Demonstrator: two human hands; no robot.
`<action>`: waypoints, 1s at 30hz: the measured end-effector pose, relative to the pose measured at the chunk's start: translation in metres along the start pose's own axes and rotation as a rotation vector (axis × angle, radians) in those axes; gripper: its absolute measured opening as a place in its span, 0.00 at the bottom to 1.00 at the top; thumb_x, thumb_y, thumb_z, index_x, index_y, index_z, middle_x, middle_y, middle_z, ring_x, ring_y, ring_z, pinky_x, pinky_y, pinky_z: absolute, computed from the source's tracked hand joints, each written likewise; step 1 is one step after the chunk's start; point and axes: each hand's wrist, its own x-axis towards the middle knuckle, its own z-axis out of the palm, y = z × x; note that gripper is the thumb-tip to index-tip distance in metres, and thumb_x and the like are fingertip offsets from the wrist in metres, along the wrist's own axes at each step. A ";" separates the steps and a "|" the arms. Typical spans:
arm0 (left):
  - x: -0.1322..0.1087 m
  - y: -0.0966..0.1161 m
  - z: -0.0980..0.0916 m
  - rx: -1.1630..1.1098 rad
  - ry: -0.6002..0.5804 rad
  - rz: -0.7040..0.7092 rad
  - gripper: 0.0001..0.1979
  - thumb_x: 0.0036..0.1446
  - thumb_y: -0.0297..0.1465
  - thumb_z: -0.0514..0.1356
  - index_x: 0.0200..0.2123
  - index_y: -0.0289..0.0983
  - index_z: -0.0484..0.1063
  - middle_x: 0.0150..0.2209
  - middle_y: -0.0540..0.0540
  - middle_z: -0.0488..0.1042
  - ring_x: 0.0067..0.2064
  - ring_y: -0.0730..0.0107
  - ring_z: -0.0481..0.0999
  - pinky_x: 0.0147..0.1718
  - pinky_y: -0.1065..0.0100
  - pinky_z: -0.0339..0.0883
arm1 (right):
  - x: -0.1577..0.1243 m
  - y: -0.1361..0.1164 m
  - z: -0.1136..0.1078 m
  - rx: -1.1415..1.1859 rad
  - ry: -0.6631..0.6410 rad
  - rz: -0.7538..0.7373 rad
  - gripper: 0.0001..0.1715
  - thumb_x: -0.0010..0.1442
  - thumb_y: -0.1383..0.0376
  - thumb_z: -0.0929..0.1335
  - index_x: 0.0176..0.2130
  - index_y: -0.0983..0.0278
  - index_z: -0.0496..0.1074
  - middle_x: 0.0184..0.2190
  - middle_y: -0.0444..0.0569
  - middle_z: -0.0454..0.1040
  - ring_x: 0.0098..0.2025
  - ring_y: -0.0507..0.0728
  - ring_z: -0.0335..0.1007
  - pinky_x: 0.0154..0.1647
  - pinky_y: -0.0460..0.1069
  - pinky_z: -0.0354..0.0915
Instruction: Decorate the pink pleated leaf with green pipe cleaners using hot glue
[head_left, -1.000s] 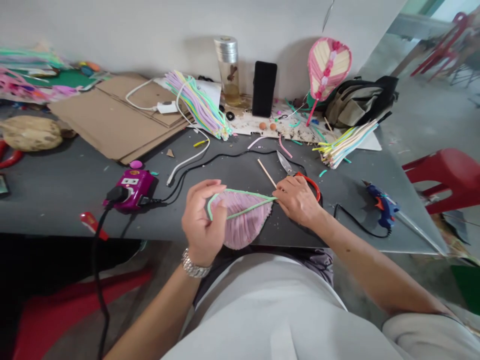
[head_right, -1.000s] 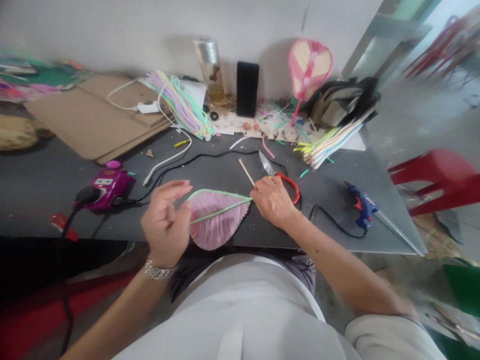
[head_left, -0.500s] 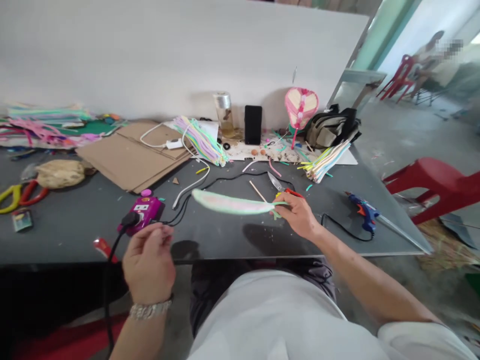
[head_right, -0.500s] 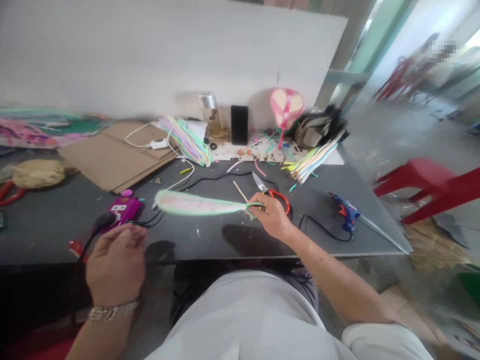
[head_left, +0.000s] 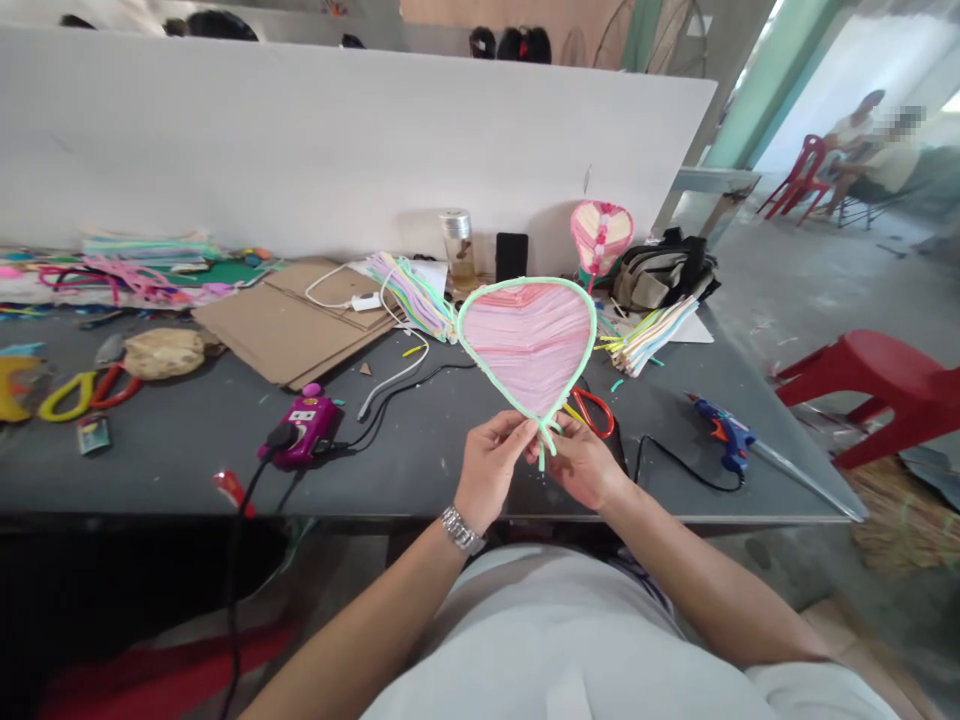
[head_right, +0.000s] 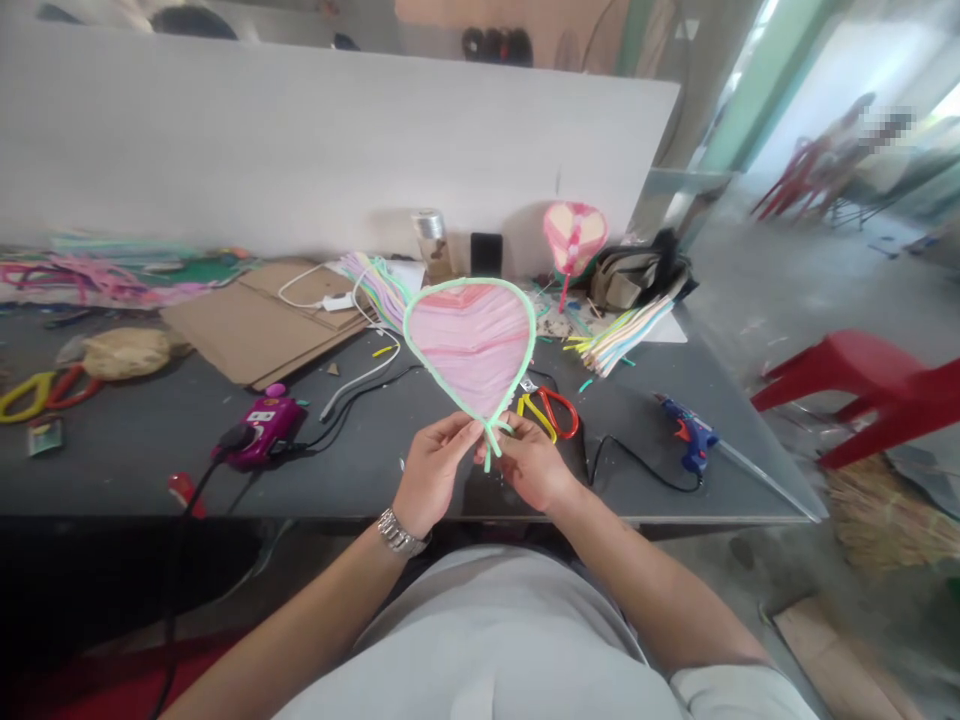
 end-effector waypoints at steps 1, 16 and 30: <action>0.000 -0.002 0.000 -0.010 0.012 -0.001 0.17 0.53 0.42 0.70 0.24 0.34 0.78 0.23 0.49 0.72 0.25 0.74 0.67 0.28 0.69 0.65 | -0.001 0.001 -0.001 0.008 -0.006 0.008 0.19 0.48 0.55 0.80 0.30 0.61 0.72 0.22 0.42 0.73 0.30 0.55 0.73 0.35 0.51 0.69; -0.002 -0.023 -0.015 0.203 0.192 0.058 0.13 0.54 0.40 0.70 0.29 0.35 0.79 0.25 0.49 0.77 0.28 0.72 0.72 0.31 0.70 0.66 | -0.015 0.012 -0.005 -0.427 0.210 -0.319 0.16 0.55 0.57 0.77 0.42 0.59 0.76 0.38 0.45 0.80 0.41 0.55 0.76 0.48 0.51 0.69; -0.007 -0.028 -0.012 0.269 0.167 0.164 0.10 0.56 0.38 0.68 0.31 0.36 0.78 0.32 0.47 0.78 0.36 0.68 0.75 0.40 0.67 0.69 | -0.014 0.026 0.000 -0.542 0.262 -0.400 0.09 0.59 0.59 0.75 0.36 0.61 0.79 0.32 0.46 0.80 0.36 0.56 0.74 0.44 0.51 0.68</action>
